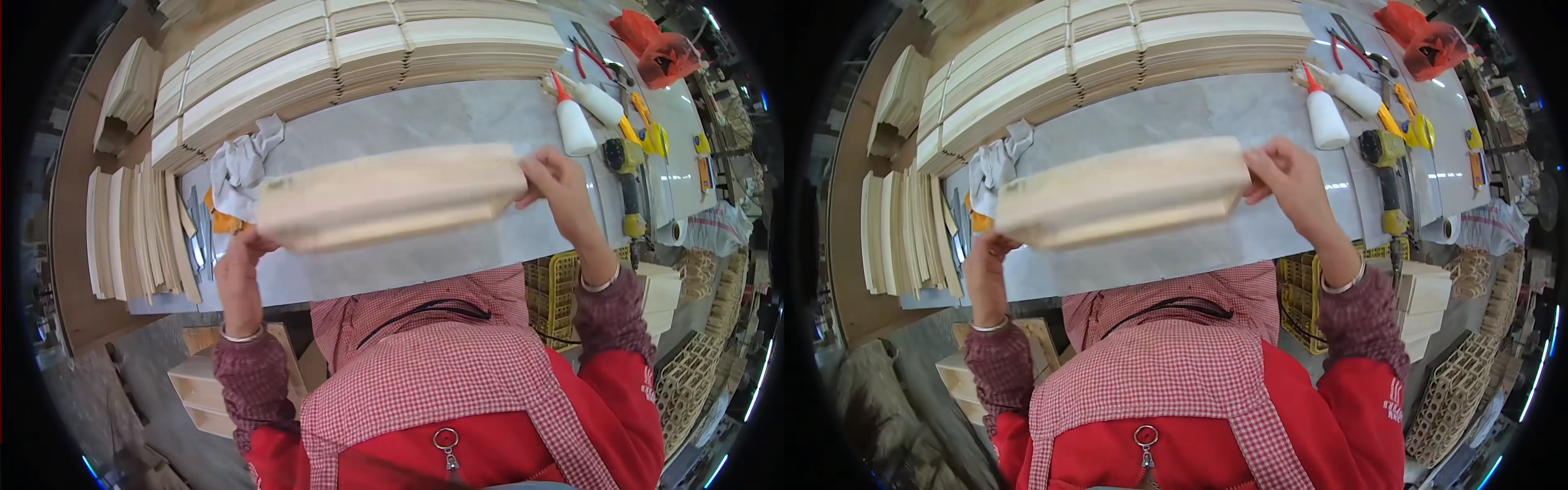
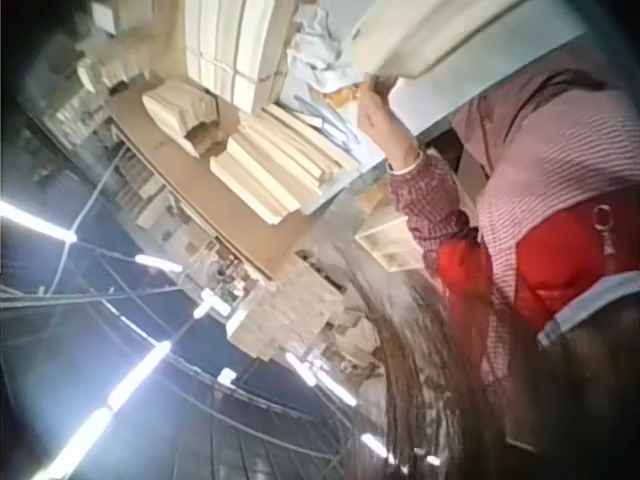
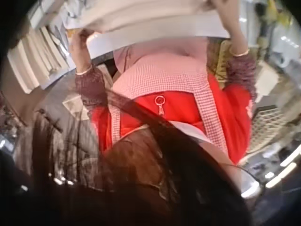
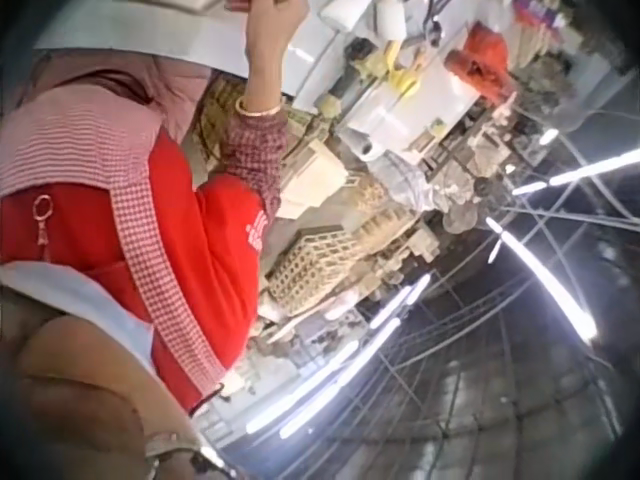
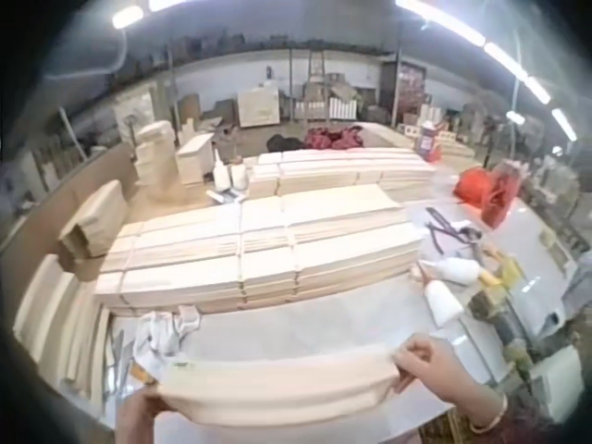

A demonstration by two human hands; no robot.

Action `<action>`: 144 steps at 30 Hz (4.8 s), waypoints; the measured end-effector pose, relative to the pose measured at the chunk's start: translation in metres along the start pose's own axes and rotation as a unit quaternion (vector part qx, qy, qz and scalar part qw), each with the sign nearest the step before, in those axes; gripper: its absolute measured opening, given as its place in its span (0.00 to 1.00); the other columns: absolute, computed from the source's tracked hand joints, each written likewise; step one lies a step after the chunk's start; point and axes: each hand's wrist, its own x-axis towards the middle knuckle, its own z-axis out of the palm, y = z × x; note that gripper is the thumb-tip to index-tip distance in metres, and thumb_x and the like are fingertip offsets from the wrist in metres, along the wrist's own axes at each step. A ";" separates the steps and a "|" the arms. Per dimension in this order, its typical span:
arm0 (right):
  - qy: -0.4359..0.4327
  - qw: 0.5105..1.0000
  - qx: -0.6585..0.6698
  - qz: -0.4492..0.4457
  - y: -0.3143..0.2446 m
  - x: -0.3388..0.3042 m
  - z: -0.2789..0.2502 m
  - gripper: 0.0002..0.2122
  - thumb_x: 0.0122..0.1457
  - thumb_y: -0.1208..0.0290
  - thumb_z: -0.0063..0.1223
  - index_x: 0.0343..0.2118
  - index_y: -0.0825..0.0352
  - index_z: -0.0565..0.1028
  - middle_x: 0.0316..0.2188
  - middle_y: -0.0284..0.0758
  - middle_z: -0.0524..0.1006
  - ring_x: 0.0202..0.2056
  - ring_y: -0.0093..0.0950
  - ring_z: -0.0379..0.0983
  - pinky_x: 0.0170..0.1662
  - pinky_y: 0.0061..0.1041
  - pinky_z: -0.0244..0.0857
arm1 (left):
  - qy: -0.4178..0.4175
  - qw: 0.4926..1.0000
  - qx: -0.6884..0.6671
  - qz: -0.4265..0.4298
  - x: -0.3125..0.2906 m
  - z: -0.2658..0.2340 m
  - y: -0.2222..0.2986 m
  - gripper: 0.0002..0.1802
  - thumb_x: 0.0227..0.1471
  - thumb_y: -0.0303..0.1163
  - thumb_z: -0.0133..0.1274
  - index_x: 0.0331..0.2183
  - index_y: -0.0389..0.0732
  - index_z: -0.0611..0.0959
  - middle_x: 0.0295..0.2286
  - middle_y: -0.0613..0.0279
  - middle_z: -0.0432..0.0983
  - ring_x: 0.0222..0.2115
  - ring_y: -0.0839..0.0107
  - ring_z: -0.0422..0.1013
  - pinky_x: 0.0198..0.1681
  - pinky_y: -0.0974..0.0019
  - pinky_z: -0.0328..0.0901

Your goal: Apply glue and use a pneumatic nailer to assemble components into wooden boxes.

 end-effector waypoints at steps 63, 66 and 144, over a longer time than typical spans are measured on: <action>0.051 0.996 0.072 -0.019 0.055 -0.007 0.029 0.06 0.56 0.73 0.50 0.31 0.71 0.75 0.28 0.30 0.74 0.32 0.19 0.66 0.44 0.17 0.61 | 0.153 0.987 -0.047 0.030 -0.019 0.026 -0.046 0.14 0.56 0.24 0.47 0.44 0.31 0.76 0.37 0.55 0.76 0.37 0.70 0.72 0.46 0.70 0.67; 0.066 0.997 -0.018 -0.024 0.057 0.002 0.017 0.06 0.55 0.74 0.51 0.33 0.71 0.75 0.29 0.30 0.75 0.33 0.19 0.67 0.44 0.18 0.62 | 0.152 0.988 -0.014 0.031 -0.001 0.028 -0.054 0.13 0.55 0.24 0.49 0.43 0.32 0.77 0.36 0.57 0.76 0.36 0.72 0.71 0.44 0.71 0.67; -0.087 0.994 0.047 -0.051 -0.028 0.040 0.147 0.22 0.53 0.68 0.56 0.50 0.70 0.66 0.41 0.41 0.69 0.42 0.30 0.67 0.46 0.24 0.63 | 0.270 0.907 0.263 0.185 -0.011 -0.021 -0.087 0.09 0.52 0.21 0.49 0.37 0.34 0.79 0.28 0.63 0.73 0.24 0.75 0.65 0.28 0.76 0.62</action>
